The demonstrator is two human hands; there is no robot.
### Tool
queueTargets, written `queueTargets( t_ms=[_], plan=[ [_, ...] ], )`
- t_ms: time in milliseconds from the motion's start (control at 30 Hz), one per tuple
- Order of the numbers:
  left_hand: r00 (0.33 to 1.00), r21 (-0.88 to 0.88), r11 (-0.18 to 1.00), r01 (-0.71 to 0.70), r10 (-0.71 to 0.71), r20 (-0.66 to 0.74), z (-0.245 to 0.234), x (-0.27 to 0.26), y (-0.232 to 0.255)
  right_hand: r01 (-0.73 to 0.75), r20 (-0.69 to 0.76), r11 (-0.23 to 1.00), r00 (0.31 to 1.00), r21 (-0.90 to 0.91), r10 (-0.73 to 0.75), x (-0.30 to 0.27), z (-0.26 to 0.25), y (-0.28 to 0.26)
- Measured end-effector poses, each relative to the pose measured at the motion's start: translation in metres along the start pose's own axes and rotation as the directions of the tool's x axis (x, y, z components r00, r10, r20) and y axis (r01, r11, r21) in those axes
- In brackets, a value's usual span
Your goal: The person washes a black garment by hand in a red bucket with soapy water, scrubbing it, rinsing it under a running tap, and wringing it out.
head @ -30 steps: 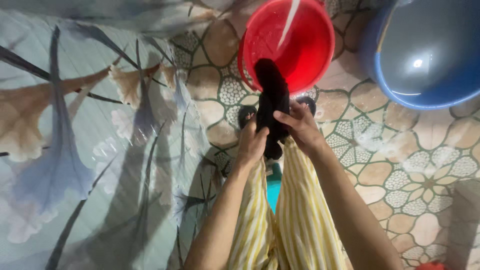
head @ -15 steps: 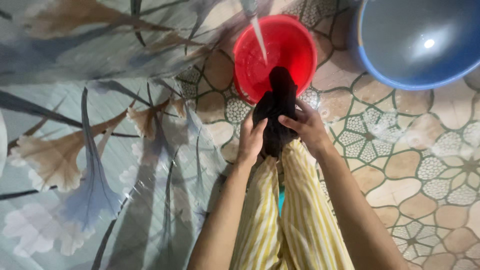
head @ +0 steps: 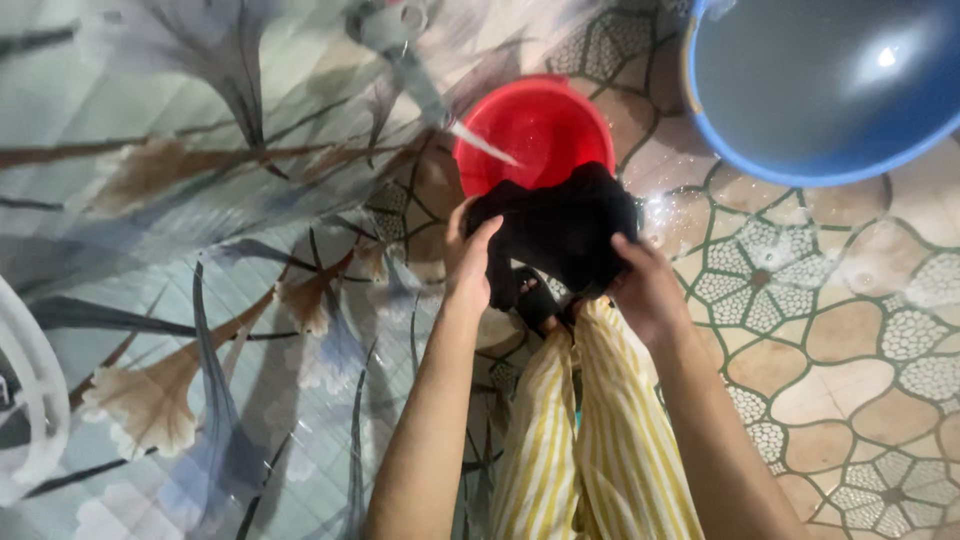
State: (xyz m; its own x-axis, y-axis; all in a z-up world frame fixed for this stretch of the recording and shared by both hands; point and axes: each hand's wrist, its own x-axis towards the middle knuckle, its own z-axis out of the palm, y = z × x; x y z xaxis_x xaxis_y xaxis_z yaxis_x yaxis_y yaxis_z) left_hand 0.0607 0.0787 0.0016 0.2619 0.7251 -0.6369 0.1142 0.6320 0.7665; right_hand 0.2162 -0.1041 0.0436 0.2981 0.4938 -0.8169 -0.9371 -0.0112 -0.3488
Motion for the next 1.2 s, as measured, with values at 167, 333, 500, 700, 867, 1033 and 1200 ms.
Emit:
queueTargets(
  t_ms=[167, 333, 500, 700, 867, 1033, 1200],
  plan=[
    [0.994, 0.079, 0.994, 0.078, -0.071, -0.085, 0.007, 0.028, 0.021, -0.008, 0.114, 0.98, 0.993, 0.199, -0.015, -0.012, 0.003, -0.01],
    [0.995, 0.439, 0.898, -0.007, -0.037, 0.093, 0.015, 0.051, 0.01, 0.032, 0.137, 0.998, 0.99, 0.049, -0.039, 0.008, 0.033, -0.004],
    [0.816, 0.238, 0.839, 0.489, -0.537, 0.213, 0.042, 0.076, 0.031, 0.279, 0.088, 0.651, 0.947, -0.705, -0.31, 0.041, 0.092, 0.017],
    [0.904, 0.503, 0.81, 0.301, -0.411, 0.121, 0.033, 0.161, -0.007, 0.268, 0.105, 0.262, 0.857, -0.927, -0.505, 0.05, 0.129, 0.037],
    [0.913, 0.688, 0.648, 0.327, -0.406, -0.052, 0.007, 0.278, -0.082, 0.283, 0.031, 0.357, 0.82, -0.89, -0.571, 0.054, 0.146, 0.055],
    [0.945, 0.296, 0.915, 0.274, -0.313, 0.094, 0.002, 0.277, -0.098, 0.143, -0.099, 0.44, 0.87, -0.887, -0.483, 0.075, 0.143, 0.075],
    [0.923, 0.521, 0.82, 0.239, -0.358, 0.14, 0.019, 0.23, -0.037, 0.425, 0.117, 0.443, 0.812, -0.789, -0.571, 0.125, 0.116, 0.105]
  ],
)
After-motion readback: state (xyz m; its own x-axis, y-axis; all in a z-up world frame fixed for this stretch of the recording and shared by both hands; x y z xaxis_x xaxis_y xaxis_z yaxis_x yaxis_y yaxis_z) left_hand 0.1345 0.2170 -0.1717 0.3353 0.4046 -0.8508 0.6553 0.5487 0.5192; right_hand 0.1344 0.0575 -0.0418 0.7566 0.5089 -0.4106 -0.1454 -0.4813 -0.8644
